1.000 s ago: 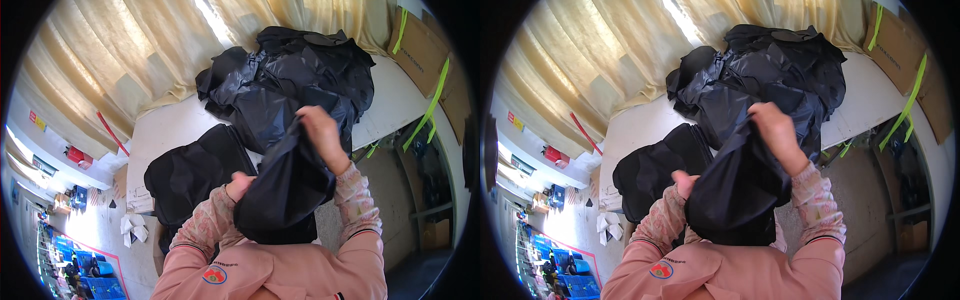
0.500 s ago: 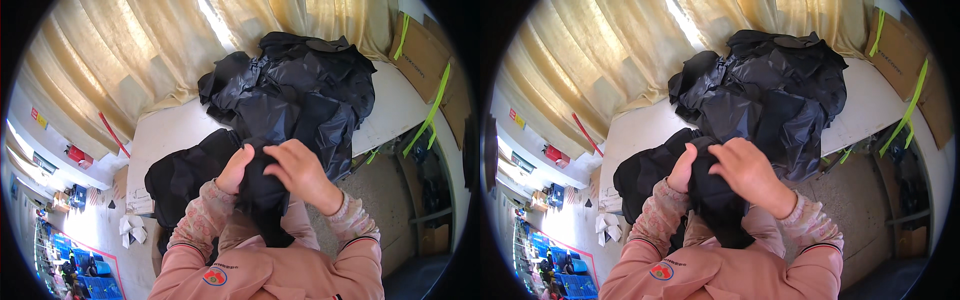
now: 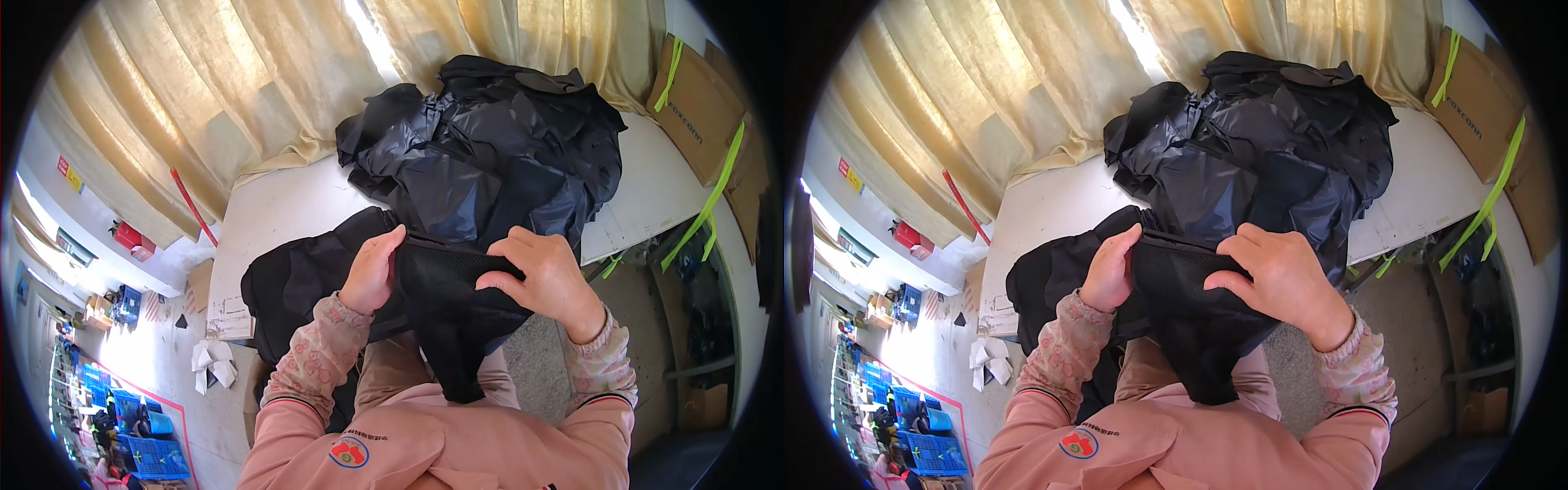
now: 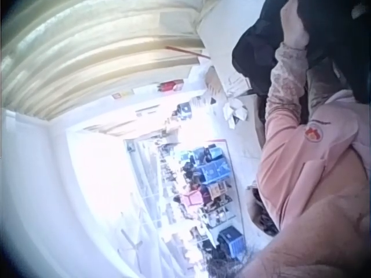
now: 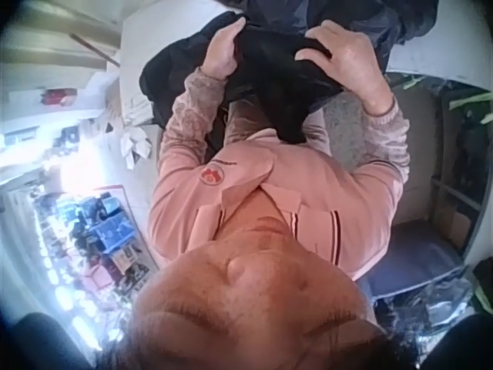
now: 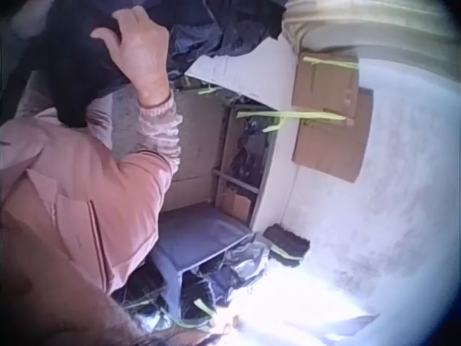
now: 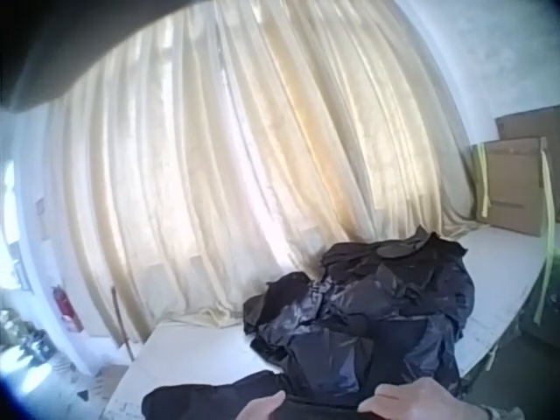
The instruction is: Inspecting and organizing black fabric pieces on a workbench.
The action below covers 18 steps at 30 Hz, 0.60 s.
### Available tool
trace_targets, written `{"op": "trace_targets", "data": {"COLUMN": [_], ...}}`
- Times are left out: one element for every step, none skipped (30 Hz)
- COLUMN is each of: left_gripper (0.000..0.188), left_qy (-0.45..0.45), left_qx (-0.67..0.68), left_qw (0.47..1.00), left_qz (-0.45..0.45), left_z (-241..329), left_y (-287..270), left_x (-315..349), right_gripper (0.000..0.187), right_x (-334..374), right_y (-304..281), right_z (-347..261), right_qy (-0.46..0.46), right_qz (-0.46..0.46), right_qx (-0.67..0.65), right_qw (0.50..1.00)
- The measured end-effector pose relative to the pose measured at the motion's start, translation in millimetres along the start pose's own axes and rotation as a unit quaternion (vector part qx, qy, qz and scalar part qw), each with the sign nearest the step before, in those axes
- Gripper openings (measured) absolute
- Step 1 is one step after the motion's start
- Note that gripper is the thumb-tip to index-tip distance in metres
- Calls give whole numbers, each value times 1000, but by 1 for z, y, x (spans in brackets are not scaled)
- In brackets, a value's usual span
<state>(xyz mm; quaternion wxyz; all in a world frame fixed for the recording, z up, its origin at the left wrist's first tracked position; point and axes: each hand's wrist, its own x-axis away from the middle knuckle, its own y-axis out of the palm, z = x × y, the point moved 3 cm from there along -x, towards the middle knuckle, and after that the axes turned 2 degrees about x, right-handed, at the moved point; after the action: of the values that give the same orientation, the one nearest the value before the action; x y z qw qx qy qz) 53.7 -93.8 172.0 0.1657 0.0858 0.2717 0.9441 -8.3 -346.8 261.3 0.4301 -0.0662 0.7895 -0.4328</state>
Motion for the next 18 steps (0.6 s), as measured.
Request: {"op": "trace_targets", "data": {"left_gripper": [29,30,32,29,26,24,21,19,17,16,15,15,13,12,12,12,13,16], "left_qy": [0,-3,-6,-1,5,29,84,156,189,181,129,60,23,51,61,61,107,147], "left_qx": [20,45,71,64,56,50,-51,-150,-261,-328,-417,-510,-450,-442,-447,-453,-475,-494], "left_qw": [999,997,995,997,998,998,993,974,941,923,896,856,891,891,888,884,871,857], "left_qz": [38,56,73,32,-9,-29,-60,-68,-106,-85,-83,-60,-64,-91,-92,-97,-61,-34], "left_z": [-1,-1,-1,1,3,6,12,17,22,24,28,28,29,31,32,31,33,34], "left_y": [-1,0,2,8,14,19,24,30,35,36,33,29,25,23,20,15,10,4], "left_x": [-1,-1,0,1,4,7,10,13,16,17,16,16,15,16,16,15,13,11], "right_gripper": [31,30,29,28,27,27,26,26,25,25,25,24,24,24,24,24,24,25], "right_x": [0,1,2,2,2,2,2,2,1,1,0,0,0,0,0,-1,-2,-4], "right_y": [0,-1,-2,-3,-5,-6,-8,-9,-11,-12,-14,-15,-15,-15,-15,-15,-16,-17], "right_z": [-1,-1,-1,-2,-2,-2,-2,-3,-3,-4,-3,-3,-3,-2,-2,-1,1,2], "right_qy": [-3,-4,-7,-6,-5,-1,9,0,-5,-11,-14,-17,-17,-21,-22,-18,-16,-10], "right_qz": [-11,-6,-3,-8,-7,-12,-12,-22,-29,-46,-37,-38,-37,-43,-47,-52,-46,-40], "right_qx": [4,8,11,16,14,14,15,14,14,15,18,23,31,28,28,32,28,27], "right_qw": [1000,1000,1000,1000,1000,1000,1000,1000,999,999,999,999,999,998,998,998,998,999]}}
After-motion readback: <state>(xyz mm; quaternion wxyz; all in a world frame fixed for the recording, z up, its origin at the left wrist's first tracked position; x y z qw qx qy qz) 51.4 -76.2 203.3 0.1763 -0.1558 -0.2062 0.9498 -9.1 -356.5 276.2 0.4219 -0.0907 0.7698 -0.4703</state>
